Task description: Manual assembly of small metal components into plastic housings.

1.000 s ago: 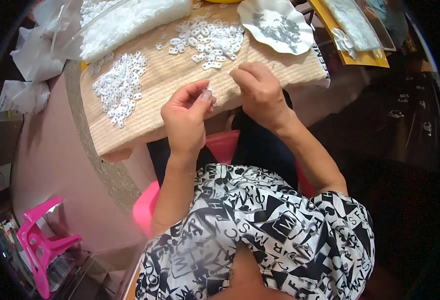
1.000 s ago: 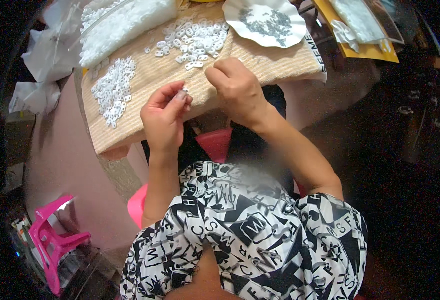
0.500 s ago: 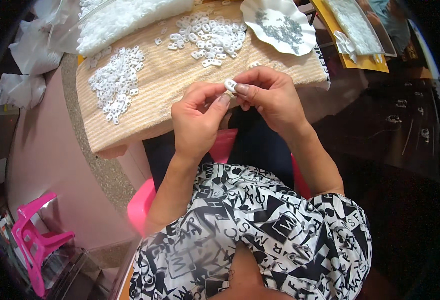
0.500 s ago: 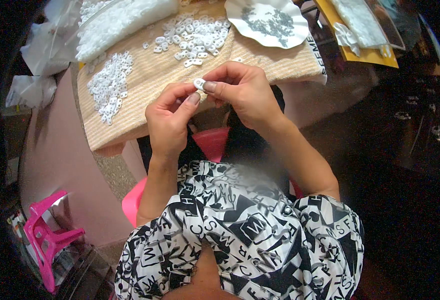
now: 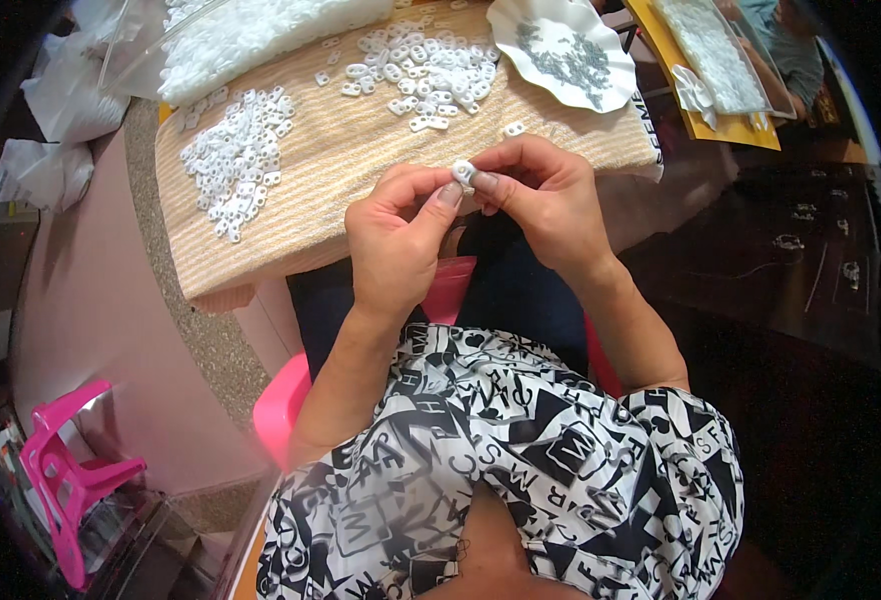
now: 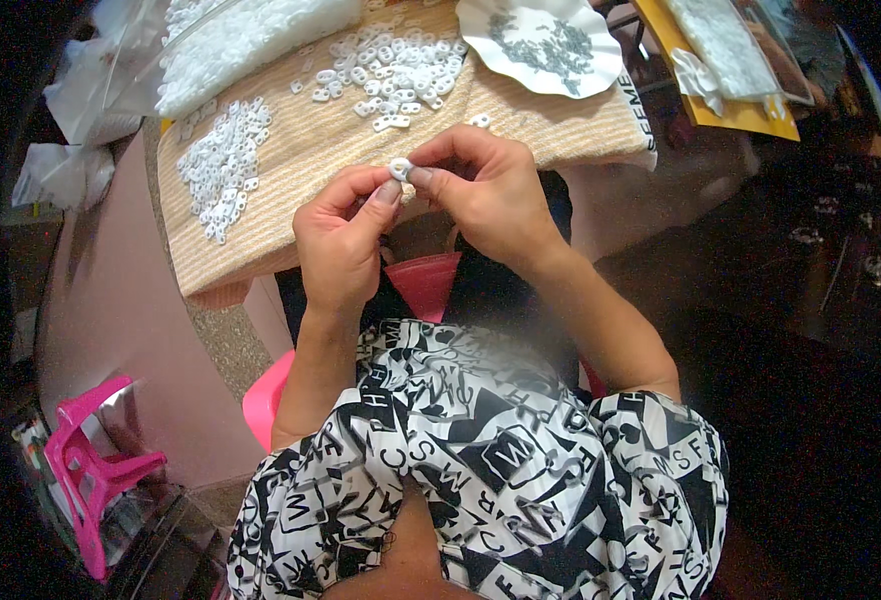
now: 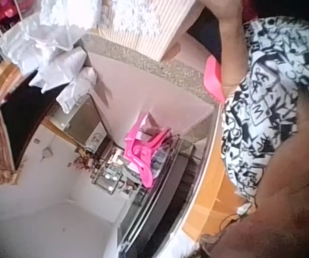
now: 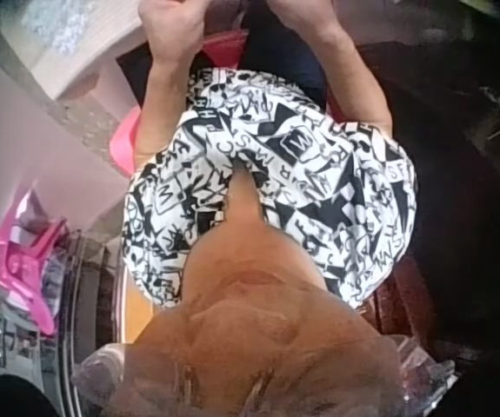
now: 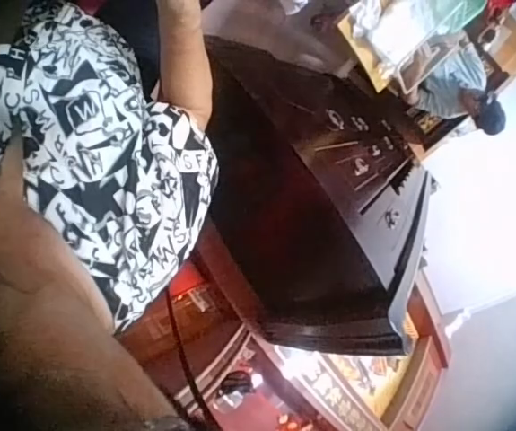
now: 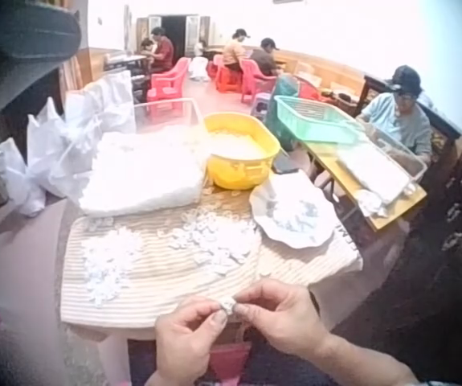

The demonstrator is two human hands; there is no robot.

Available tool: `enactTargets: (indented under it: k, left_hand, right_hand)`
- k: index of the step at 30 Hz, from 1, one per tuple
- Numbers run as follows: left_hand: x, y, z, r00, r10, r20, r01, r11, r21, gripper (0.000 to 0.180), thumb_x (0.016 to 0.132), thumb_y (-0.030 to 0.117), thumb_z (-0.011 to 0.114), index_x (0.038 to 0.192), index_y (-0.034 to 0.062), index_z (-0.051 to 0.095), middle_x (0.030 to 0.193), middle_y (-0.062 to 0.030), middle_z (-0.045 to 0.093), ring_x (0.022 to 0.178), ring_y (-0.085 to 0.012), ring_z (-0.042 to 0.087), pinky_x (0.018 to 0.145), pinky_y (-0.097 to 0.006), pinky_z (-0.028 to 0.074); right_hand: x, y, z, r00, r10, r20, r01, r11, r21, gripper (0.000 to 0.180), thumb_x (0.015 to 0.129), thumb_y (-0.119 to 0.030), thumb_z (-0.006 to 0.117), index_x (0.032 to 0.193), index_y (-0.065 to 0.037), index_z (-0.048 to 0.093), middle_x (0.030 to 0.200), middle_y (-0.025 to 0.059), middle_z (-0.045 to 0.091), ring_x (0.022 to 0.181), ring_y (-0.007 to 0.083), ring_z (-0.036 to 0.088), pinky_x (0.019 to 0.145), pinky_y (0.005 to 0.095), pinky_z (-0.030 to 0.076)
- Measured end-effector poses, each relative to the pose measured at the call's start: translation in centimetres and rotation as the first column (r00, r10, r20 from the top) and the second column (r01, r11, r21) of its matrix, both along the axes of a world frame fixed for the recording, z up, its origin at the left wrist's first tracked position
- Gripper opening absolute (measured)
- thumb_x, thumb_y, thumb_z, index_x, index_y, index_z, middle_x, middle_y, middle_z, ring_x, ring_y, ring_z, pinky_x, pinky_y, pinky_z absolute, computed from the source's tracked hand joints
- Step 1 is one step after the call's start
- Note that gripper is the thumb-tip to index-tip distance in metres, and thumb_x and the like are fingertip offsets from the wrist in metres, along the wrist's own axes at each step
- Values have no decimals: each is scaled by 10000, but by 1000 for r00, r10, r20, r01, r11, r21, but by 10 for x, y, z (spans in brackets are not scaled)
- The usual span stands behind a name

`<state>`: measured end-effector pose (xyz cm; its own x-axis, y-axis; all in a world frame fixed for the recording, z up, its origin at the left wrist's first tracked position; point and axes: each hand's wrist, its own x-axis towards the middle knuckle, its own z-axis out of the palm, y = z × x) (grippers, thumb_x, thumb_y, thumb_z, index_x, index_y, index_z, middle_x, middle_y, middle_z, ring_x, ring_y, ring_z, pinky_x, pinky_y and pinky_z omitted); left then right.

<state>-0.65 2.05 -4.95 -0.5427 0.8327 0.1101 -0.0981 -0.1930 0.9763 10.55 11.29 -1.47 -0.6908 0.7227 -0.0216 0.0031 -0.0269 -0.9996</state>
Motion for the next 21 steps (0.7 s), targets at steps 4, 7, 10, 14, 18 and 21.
enactTargets:
  k: [4,7,10,14,18,21]
  left_hand:
    - [1,0,1,998,15,65,-16,1000,9,107,780,15,588,867,-46,606,800,-26,549,672,-68,495,600,-174,395]
    - [2,1,1,994,23,108,-24,1000,0,85,771,15,586,816,-52,612,772,-41,550,684,-76,507,587,-189,413]
    - [2,0,1,994,38,101,-37,999,-15,73,775,15,581,796,-49,608,765,-33,546,665,-67,506,571,-185,414]
    - [3,0,4,988,31,152,-30,999,-13,69,778,13,574,792,-48,603,767,-27,547,665,-63,507,579,-186,415]
    - [2,0,0,997,31,65,-30,999,-19,80,767,12,589,826,-43,597,781,-32,549,673,-73,504,598,-185,404]
    - [4,1,5,987,99,-130,-97,995,16,91,749,9,601,826,-38,597,778,-51,550,661,-84,512,584,-198,413]
  right_hand:
    - [0,-1,-3,1000,-10,-11,10,999,39,88,763,-19,602,844,15,595,731,31,596,653,61,539,581,194,451]
    - [-1,-2,-4,1000,-18,4,18,996,83,89,757,-18,607,840,14,595,731,27,595,656,58,535,584,191,446]
    - [-1,-3,-4,1000,-22,9,21,995,96,91,753,-17,610,837,14,595,729,25,594,657,56,533,586,189,442]
    - [-2,-4,-6,999,-36,12,34,994,101,91,753,-22,611,834,15,594,723,24,591,657,55,531,584,188,438]
    - [-1,-4,-2,998,-48,38,43,991,129,104,751,-26,613,844,13,591,718,24,588,643,56,528,569,188,435]
    - [-1,-2,0,999,-37,9,37,993,-112,118,750,-26,610,859,11,587,716,27,586,615,53,516,544,188,427]
